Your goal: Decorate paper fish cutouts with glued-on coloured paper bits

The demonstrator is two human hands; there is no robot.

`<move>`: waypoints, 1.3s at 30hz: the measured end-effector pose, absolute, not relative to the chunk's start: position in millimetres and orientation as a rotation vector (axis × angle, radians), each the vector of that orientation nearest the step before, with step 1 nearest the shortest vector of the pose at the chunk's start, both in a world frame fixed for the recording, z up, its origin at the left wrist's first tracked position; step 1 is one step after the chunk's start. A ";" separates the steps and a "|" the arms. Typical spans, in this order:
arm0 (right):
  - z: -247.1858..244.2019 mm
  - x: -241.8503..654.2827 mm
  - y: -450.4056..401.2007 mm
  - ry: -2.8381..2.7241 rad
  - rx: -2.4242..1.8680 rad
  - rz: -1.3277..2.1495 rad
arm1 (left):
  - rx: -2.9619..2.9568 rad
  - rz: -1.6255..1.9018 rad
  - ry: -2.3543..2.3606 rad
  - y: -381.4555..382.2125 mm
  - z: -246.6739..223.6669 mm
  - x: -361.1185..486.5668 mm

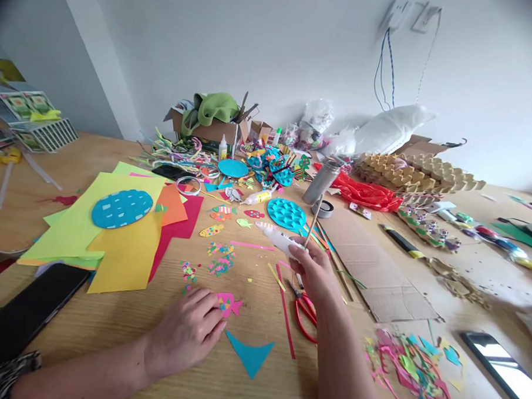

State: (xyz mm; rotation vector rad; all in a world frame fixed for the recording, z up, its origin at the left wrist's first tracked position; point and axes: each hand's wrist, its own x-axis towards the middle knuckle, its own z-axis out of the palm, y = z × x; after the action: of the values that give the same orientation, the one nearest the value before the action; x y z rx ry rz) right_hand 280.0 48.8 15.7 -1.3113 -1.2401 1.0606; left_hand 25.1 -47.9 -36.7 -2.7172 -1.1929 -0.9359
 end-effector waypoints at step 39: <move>38.9 219.2 221.4 -1.976 -1.809 0.183 | -2.599 -1.023 -1.117 -42.4 -50.5 27.0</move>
State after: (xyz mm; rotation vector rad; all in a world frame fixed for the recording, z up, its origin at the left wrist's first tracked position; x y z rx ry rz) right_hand 219.2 221.4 38.9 -1.8090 -1.9764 0.1829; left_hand 27.0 -42.4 -50.5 -2.5992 -1.1167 -1.0233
